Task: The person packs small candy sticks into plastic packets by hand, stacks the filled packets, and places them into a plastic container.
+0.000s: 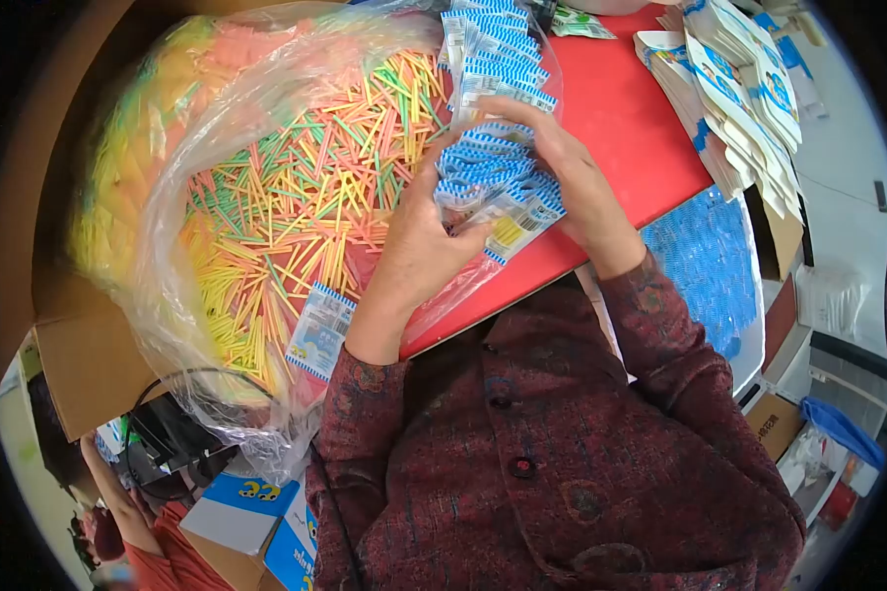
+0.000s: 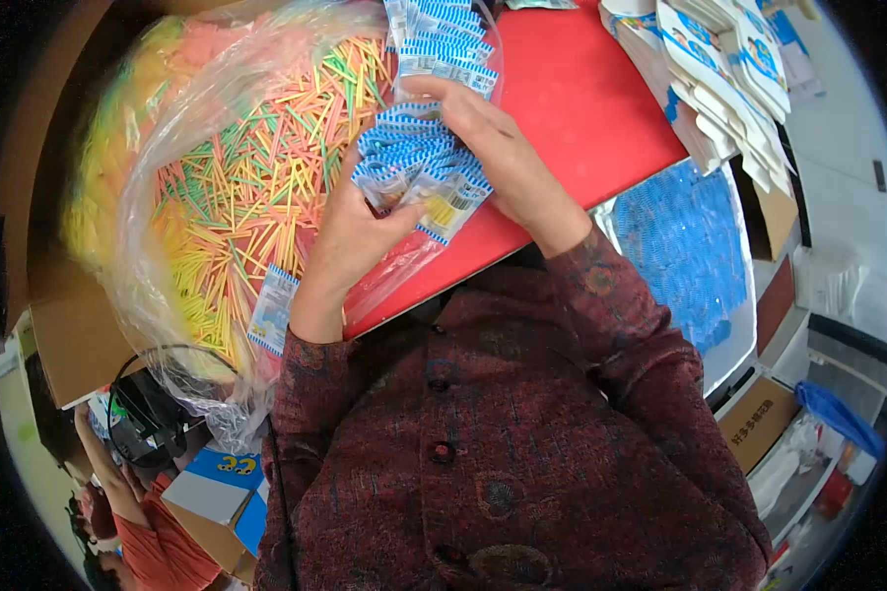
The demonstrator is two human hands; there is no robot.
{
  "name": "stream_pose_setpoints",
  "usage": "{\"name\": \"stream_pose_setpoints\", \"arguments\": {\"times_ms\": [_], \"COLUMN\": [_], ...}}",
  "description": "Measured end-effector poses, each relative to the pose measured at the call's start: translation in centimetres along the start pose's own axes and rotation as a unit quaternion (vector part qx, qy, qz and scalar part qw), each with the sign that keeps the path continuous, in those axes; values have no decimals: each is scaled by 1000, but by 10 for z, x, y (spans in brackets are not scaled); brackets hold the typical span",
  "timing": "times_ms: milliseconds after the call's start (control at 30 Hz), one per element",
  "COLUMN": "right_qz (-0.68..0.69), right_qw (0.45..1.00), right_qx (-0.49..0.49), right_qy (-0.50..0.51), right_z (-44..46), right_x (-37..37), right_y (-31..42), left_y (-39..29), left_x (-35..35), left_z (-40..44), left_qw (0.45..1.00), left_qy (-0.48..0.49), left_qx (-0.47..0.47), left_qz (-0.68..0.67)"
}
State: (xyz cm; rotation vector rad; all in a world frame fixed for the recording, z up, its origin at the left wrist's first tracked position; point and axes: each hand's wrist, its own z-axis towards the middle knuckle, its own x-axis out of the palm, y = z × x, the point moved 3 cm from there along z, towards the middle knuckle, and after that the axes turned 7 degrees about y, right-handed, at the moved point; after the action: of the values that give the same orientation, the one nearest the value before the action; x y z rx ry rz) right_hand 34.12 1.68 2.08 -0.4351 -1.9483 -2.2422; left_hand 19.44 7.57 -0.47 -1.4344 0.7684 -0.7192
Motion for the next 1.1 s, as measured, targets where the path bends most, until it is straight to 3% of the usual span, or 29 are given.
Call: {"name": "stream_pose_setpoints", "arguments": {"times_ms": [167,267,300,367,433,533,633,800,900,1100], "right_qz": [-99,-268,-267,-298,-314,-459,-427,-367,-347,-402], "right_qw": [994,957,957,953,948,879,897,921,929,909], "right_qx": [-8,105,104,36,8,-128,-96,-47,-68,-73], "right_qy": [-41,-44,-45,-45,-44,-30,-60,-121,-110,-84], "right_z": [-50,-61,-61,-58,-55,-44,-51,-58,-54,-32], "right_x": [-8,5,4,3,3,4,-5,-2,8,-2], "right_y": [-13,-7,-4,3,3,10,-3,-16,-21,-4], "left_y": [6,4,2,-4,-7,-14,3,16,11,15], "left_x": [3,10,12,11,12,13,8,5,7,5], "left_z": [-1,-2,-2,-2,-6,-2,3,5,6,7], "left_qw": [999,998,999,998,998,996,987,992,984,996], "left_qy": [23,30,17,-17,-32,-55,-62,-34,-20,-27], "left_qx": [-40,-50,-16,52,49,59,32,9,26,-8], "left_qz": [-10,-36,-26,-3,14,46,143,125,176,89]}}
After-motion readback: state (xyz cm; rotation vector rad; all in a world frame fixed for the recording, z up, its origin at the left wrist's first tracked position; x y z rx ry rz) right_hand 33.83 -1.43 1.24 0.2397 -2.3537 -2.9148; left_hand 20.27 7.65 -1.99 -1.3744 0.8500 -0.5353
